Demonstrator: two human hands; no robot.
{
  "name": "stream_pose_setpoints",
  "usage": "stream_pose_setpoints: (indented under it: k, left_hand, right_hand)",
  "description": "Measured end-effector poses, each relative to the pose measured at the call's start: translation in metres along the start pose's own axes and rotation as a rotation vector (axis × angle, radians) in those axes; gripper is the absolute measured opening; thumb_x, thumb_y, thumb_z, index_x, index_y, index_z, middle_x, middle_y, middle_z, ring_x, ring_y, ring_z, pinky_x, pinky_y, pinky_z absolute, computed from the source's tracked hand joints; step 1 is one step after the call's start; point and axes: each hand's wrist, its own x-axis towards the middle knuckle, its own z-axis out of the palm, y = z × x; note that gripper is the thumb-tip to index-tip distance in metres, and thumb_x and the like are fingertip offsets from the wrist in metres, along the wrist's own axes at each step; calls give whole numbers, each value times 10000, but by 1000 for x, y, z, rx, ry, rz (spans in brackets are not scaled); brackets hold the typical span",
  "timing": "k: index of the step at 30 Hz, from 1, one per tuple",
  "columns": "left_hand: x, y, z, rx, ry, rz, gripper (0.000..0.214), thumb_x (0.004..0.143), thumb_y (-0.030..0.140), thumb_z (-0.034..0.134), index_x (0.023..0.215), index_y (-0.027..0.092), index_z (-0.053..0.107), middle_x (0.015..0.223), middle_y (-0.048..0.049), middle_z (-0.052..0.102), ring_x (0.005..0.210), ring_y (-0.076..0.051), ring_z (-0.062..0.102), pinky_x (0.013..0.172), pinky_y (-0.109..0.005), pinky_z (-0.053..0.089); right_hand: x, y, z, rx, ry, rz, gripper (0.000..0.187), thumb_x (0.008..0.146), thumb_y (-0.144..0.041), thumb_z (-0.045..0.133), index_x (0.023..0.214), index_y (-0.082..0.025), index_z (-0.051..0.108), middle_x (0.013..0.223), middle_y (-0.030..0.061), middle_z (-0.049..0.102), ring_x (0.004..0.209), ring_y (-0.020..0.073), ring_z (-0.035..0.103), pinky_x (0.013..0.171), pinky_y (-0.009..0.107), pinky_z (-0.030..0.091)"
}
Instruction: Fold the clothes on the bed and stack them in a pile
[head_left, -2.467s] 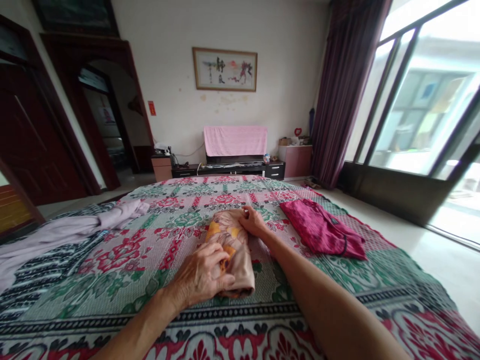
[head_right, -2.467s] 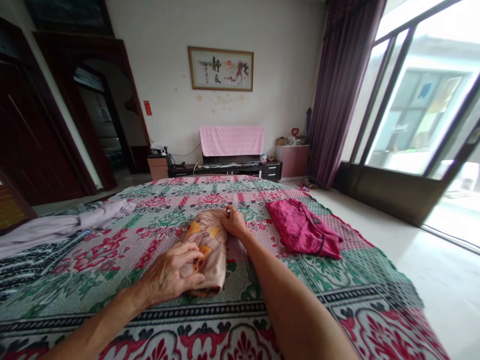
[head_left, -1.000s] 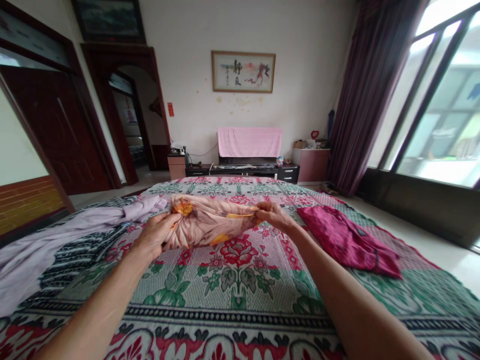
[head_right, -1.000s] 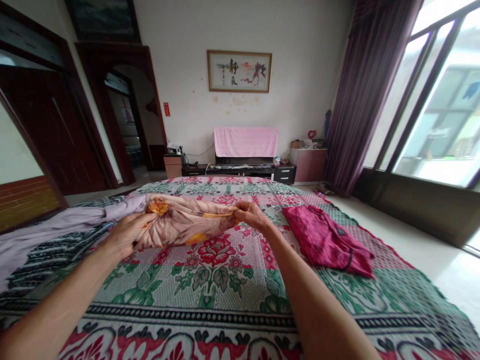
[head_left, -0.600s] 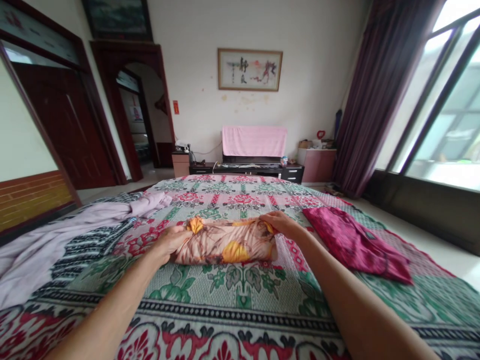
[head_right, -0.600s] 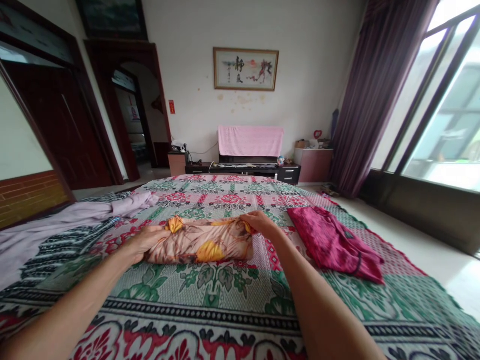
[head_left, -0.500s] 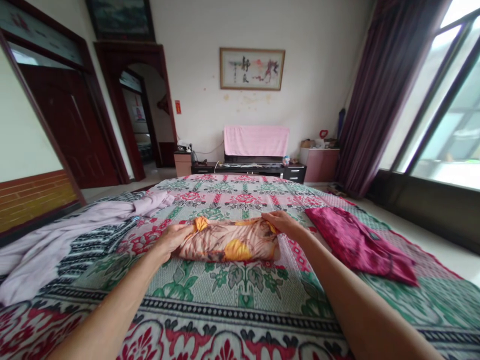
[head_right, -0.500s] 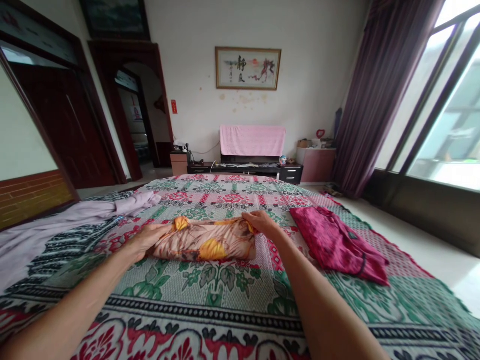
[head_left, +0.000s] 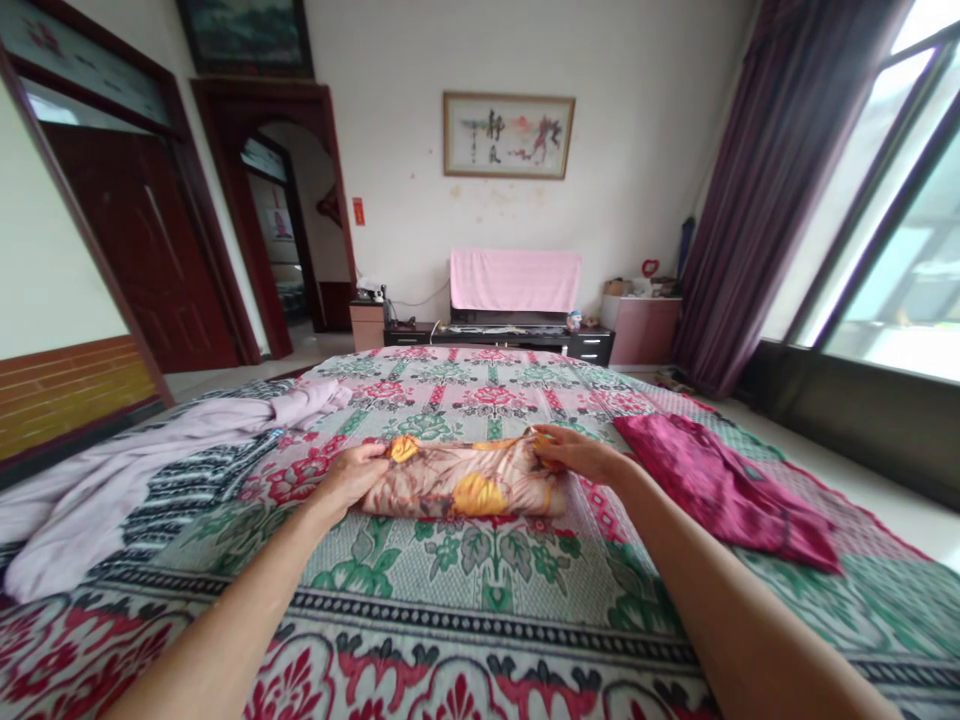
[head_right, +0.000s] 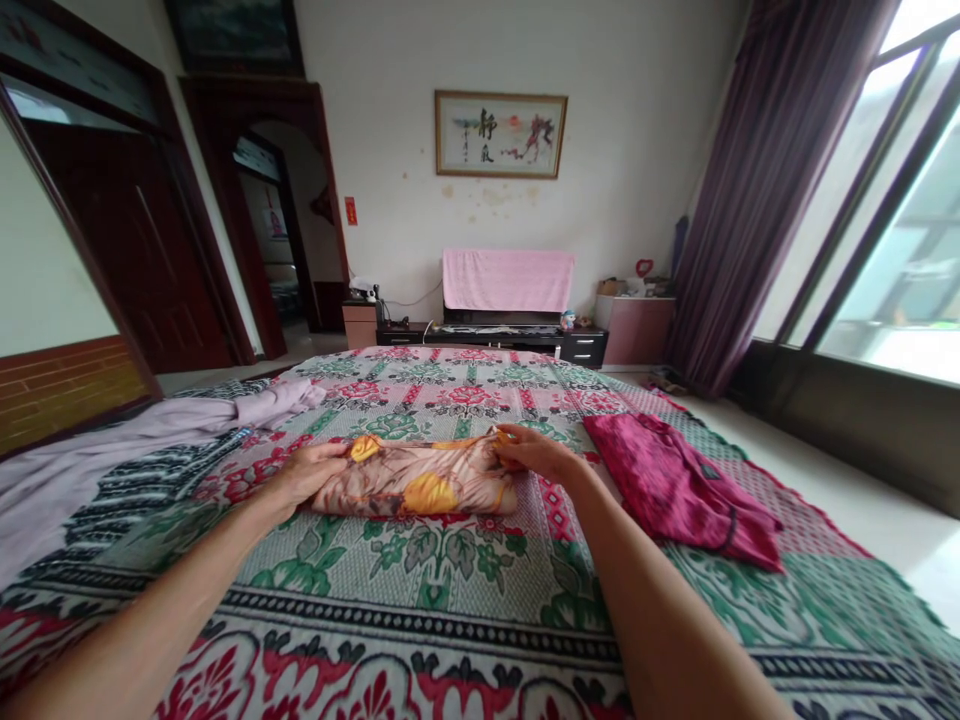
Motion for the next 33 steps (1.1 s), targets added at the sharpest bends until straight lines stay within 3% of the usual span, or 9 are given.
stream_pose_setpoints:
  k: [4, 9, 12, 15, 19, 26, 33]
  left_hand:
    - [-1, -1, -1, -2, 40, -38, 374, 597, 199, 623, 957, 124, 695, 867, -66, 750, 797, -197, 694, 661, -234, 526]
    - [2, -4, -1, 70, 59, -21, 377, 641, 243, 616, 988, 120, 695, 930, -84, 744, 868, -213, 687, 700, -246, 529]
    - [3, -7, -3, 125, 82, 14, 396, 665, 355, 635, 980, 124, 699, 985, -100, 732, 934, -229, 672, 751, -261, 521]
    - [2, -7, -6, 142, 35, 52, 473, 643, 478, 662, 972, 139, 699, 965, -82, 736, 951, -238, 666, 767, -270, 517]
    - [-3, -5, -7, 51, -72, 49, 648, 573, 401, 730, 1135, 98, 622, 841, -74, 742, 819, -227, 690, 691, -266, 522]
    - [1, -14, -5, -11, -96, 61, 647, 571, 283, 730, 1170, 83, 586, 687, -29, 701, 635, -179, 672, 565, -231, 491]
    - [1, -10, -2, -43, -67, -6, 545, 605, 194, 727, 1132, 126, 605, 659, -15, 684, 599, -168, 665, 518, -212, 492]
  right_hand:
    - [2, 4, 2, 124, 28, 32, 356, 682, -432, 709, 882, -149, 624, 657, -27, 579, 535, 62, 463, 515, 188, 388]
    - [5, 6, 4, 241, 169, 121, 301, 742, -453, 657, 832, -168, 624, 723, 20, 633, 632, 124, 571, 592, 243, 473]
    - [4, 7, 3, 300, 166, 135, 358, 771, -522, 603, 814, -167, 613, 769, 53, 650, 696, 159, 604, 650, 283, 500]
    - [-1, 5, 5, 212, 100, 69, 367, 746, -517, 636, 828, -159, 618, 729, 21, 626, 626, 119, 556, 583, 234, 459]
    - [-6, 0, 11, 60, 48, -30, 330, 679, -435, 711, 792, -143, 608, 632, -38, 551, 531, 65, 438, 492, 185, 350]
    - [-2, 6, 16, -45, 174, -37, 309, 650, -386, 684, 819, -136, 619, 666, -25, 586, 566, 86, 471, 517, 201, 368]
    - [-3, 15, 24, -260, 422, -141, 242, 633, -340, 635, 791, -157, 641, 642, -36, 566, 578, 95, 437, 504, 200, 353]
